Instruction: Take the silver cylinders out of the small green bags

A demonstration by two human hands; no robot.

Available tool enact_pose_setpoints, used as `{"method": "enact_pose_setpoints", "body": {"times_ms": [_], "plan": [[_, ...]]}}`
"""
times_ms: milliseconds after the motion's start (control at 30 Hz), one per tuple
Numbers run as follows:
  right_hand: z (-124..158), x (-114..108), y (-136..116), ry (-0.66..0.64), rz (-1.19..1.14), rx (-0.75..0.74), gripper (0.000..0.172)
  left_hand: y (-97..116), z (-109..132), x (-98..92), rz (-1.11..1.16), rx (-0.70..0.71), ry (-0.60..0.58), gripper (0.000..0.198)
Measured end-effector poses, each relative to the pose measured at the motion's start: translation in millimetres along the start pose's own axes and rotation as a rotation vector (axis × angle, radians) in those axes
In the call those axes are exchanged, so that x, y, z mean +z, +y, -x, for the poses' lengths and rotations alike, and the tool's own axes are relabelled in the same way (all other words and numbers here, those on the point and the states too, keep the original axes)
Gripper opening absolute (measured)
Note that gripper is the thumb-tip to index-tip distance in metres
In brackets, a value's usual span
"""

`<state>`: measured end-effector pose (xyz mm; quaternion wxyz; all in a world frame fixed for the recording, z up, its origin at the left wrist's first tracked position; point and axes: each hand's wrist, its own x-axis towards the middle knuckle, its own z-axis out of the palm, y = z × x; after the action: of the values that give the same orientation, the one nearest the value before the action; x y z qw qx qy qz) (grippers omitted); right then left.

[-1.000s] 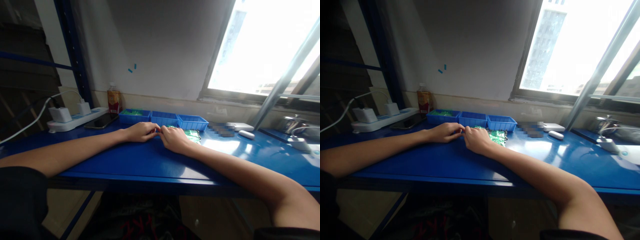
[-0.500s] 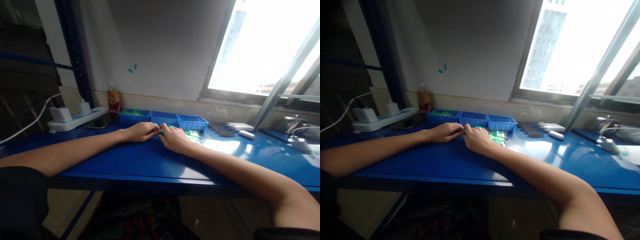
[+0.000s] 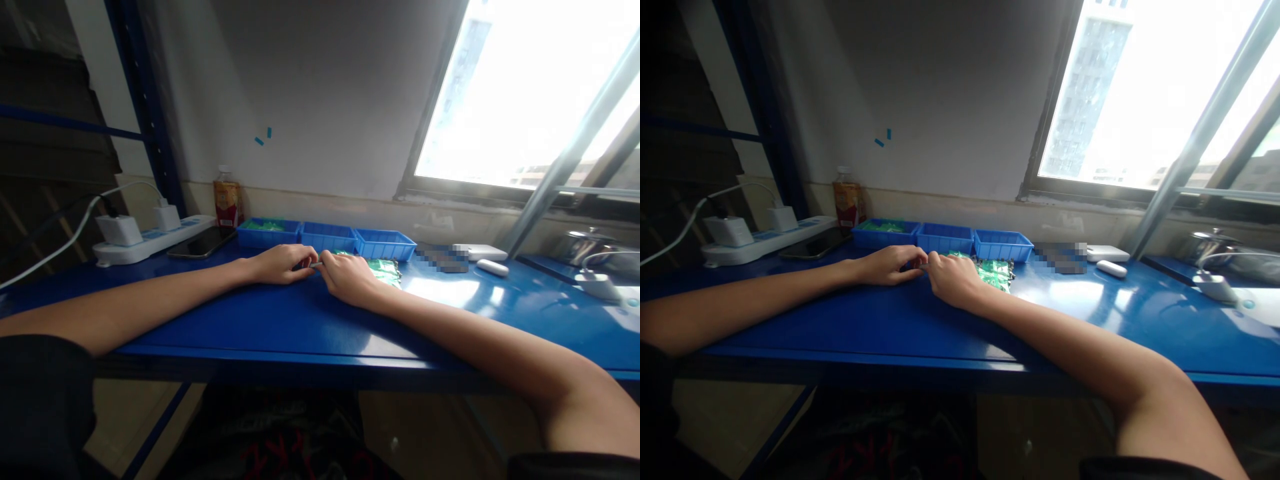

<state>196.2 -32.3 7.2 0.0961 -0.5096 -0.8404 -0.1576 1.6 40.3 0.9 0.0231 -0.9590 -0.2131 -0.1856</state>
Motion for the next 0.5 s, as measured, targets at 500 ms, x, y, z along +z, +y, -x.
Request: {"method": "enact_pose_setpoints", "body": {"times_ms": [500], "plan": [[0.4, 0.6, 0.8, 0.016, 0.005, -0.033, 0.025, 0.6, -0.9, 0.0, -0.077, 0.059, 0.007, 0.029]]}}
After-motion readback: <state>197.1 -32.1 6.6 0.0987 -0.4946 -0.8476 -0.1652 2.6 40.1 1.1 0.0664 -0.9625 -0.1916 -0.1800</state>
